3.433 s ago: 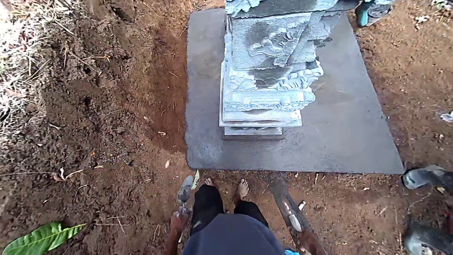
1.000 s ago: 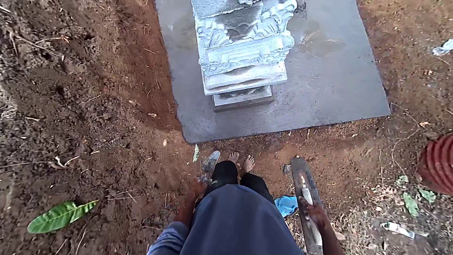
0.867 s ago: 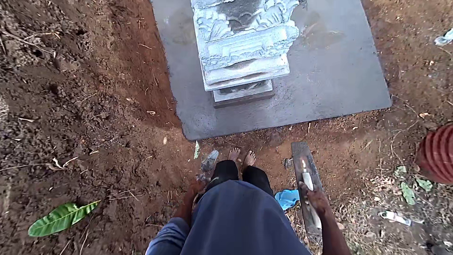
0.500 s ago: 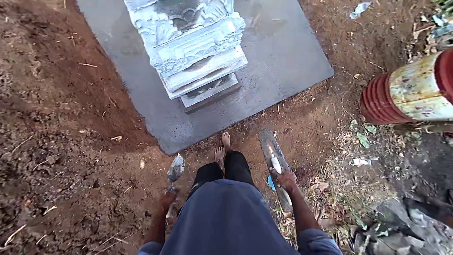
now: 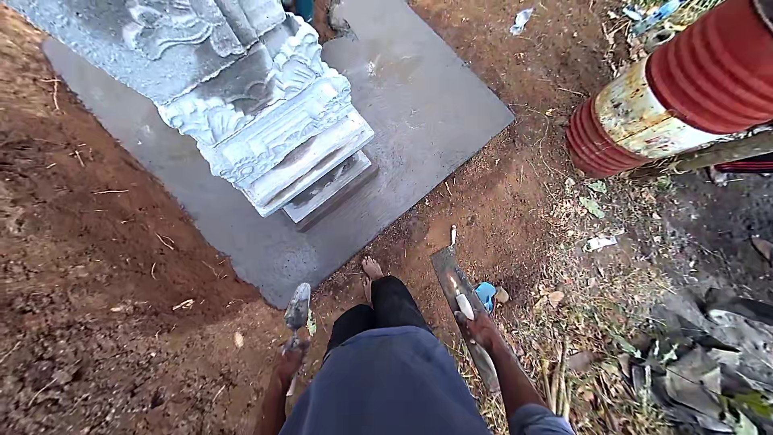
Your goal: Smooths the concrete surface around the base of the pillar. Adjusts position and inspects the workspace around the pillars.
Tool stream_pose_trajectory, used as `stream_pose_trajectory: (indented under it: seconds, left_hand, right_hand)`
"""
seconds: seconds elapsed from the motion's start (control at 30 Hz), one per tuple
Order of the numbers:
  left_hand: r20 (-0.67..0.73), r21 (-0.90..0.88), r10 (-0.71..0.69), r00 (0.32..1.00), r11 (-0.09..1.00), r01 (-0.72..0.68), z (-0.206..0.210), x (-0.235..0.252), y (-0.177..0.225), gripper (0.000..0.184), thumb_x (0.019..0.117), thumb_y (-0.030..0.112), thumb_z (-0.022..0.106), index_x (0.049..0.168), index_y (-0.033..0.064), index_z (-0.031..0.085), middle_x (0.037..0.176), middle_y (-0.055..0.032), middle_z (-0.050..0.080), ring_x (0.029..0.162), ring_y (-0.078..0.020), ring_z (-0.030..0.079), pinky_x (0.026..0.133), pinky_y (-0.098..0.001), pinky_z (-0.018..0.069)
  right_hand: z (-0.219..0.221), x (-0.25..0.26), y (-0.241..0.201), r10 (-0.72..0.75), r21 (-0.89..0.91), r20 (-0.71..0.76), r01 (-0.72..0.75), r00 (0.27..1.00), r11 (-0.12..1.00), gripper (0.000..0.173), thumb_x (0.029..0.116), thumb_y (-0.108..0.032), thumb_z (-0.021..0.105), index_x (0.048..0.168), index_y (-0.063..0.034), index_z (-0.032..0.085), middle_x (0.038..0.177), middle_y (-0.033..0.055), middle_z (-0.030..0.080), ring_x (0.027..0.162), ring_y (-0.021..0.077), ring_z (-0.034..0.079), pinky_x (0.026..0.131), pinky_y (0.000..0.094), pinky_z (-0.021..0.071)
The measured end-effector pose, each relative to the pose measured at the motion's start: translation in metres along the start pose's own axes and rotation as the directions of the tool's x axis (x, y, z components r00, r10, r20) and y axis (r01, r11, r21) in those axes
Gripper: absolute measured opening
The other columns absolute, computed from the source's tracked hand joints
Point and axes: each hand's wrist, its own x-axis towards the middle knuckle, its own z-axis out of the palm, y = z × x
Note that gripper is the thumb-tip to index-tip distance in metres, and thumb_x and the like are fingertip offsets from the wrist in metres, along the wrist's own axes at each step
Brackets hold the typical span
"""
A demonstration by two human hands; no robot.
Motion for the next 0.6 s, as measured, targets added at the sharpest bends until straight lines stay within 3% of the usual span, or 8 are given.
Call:
stream_pose_trajectory:
  seconds: [0.1, 0.3, 0.47, 0.53, 0.6]
  left_hand:
    - [-0.016, -0.039, 0.004, 1.000, 0.999, -0.004, 0.000, -0.008, 0.013, 0.036, 0.1041, 0.022, 0.061, 0.126, -0.0062, 0.062, 0.108, -0.0246, 0.069, 0.095, -0.0320, 0.068, 0.088, -0.0491, 0.0556]
    - [-0.045, -0.063, 0.009, 0.999, 0.998, -0.011, 0.001, -0.026, 0.001, 0.032, 0.1032, 0.018, 0.061, 0.121, -0.0087, 0.063, 0.102, -0.0236, 0.067, 0.088, -0.0282, 0.065, 0.084, -0.0454, 0.0547]
    - [-0.009, 0.033, -0.138, 0.990, 0.990, 0.138, 0.010, -0.027, -0.022, 0.041, 0.1027, 0.027, 0.062, 0.129, -0.0054, 0.062, 0.122, -0.0275, 0.066, 0.113, -0.0381, 0.064, 0.101, -0.0528, 0.0487]
    - [0.022, 0.072, -0.181, 0.983, 0.981, 0.179, 0.013, -0.036, -0.012, 0.044, 0.1030, 0.027, 0.061, 0.132, -0.0051, 0.061, 0.130, -0.0275, 0.063, 0.123, -0.0392, 0.060, 0.108, -0.0532, 0.0448]
    - [0.042, 0.080, -0.175, 0.984, 0.982, 0.172, 0.015, -0.049, 0.003, 0.044, 0.1032, 0.027, 0.061, 0.133, -0.0059, 0.060, 0.132, -0.0284, 0.062, 0.126, -0.0402, 0.058, 0.109, -0.0538, 0.0429]
  right_hand:
    - [-0.010, 0.002, -0.017, -0.036, -0.020, -0.009, 0.035, 0.999, 0.999, 0.061, 0.1014, -0.052, 0.060, 0.134, -0.0009, 0.063, 0.125, 0.0258, 0.068, 0.114, 0.0396, 0.068, 0.101, 0.0588, 0.0518]
    - [-0.029, 0.004, -0.046, -0.136, -0.073, -0.037, 0.134, 0.990, 0.988, 0.061, 0.1016, -0.051, 0.060, 0.135, -0.0006, 0.062, 0.129, 0.0265, 0.066, 0.121, 0.0405, 0.064, 0.106, 0.0590, 0.0484]
    - [-0.041, 0.000, -0.054, -0.193, -0.040, -0.063, 0.191, 0.979, 0.981, 0.056, 0.1033, -0.043, 0.062, 0.133, 0.0041, 0.062, 0.122, 0.0301, 0.068, 0.112, 0.0434, 0.067, 0.100, 0.0603, 0.0513]
    - [-0.044, 0.001, -0.046, -0.231, 0.025, -0.076, 0.234, 0.970, 0.972, 0.053, 0.1038, -0.039, 0.062, 0.130, 0.0074, 0.062, 0.111, 0.0300, 0.069, 0.098, 0.0413, 0.070, 0.090, 0.0588, 0.0549]
    - [-0.049, -0.003, -0.034, -0.248, 0.054, -0.073, 0.252, 0.966, 0.966, 0.054, 0.1037, -0.036, 0.063, 0.131, 0.0104, 0.059, 0.113, 0.0317, 0.068, 0.099, 0.0416, 0.069, 0.091, 0.0589, 0.0553]
